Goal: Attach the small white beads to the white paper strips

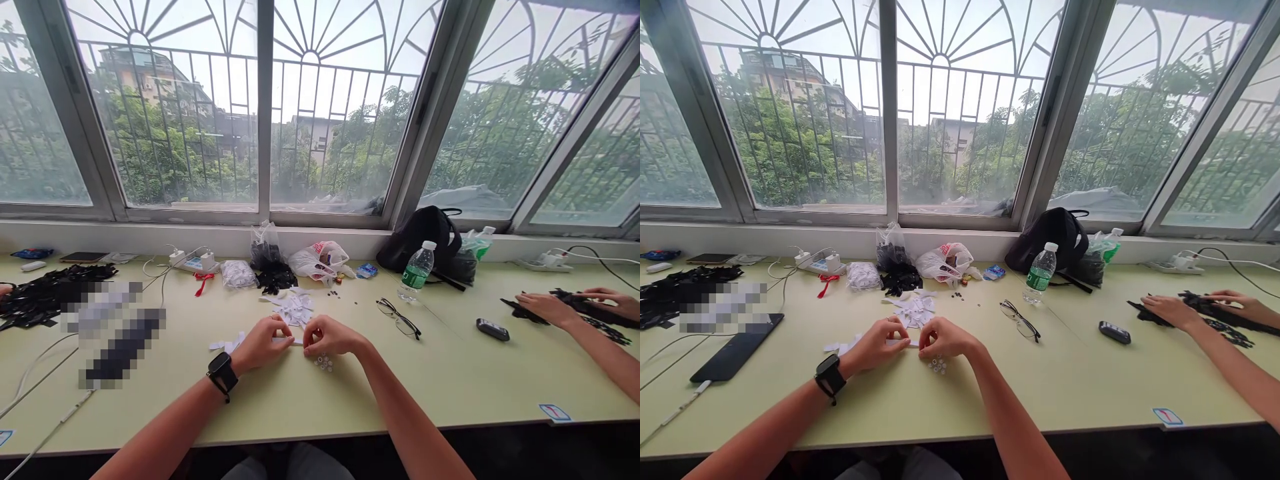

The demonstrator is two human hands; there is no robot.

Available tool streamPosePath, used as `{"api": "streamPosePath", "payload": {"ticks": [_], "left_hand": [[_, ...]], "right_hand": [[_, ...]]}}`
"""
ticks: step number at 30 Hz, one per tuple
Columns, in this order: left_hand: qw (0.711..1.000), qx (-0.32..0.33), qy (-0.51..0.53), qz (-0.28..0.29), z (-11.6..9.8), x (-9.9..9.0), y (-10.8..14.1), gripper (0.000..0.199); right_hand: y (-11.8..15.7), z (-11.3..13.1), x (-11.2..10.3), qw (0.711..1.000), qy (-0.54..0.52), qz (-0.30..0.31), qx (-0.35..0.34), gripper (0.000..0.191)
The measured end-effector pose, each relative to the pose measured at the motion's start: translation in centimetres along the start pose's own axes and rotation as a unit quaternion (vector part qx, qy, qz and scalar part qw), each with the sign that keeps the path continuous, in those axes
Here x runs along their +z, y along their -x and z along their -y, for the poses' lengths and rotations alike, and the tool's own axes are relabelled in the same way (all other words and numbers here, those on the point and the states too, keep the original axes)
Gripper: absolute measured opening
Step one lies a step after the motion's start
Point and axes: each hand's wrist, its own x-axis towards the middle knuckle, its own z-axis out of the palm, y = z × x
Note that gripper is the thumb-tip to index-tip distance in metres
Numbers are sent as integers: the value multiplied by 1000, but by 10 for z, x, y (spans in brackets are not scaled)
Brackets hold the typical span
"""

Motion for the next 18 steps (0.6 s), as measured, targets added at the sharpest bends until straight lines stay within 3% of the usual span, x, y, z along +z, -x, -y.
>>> {"api": "streamPosePath", "payload": {"ticks": [6,11,18], "left_hand": [[1000,14,-3,10,-3,-1,0,10],[1000,17,-5,10,-2,0,1,12],[1000,-9,-8,-7,1,4,0,16]], "right_hand": [[1,14,-1,993,-112,-33,-7,30],[-6,25,12,971,-229,-64,-3,40],[-17,13,33,952,-292,-80,50,44]]}}
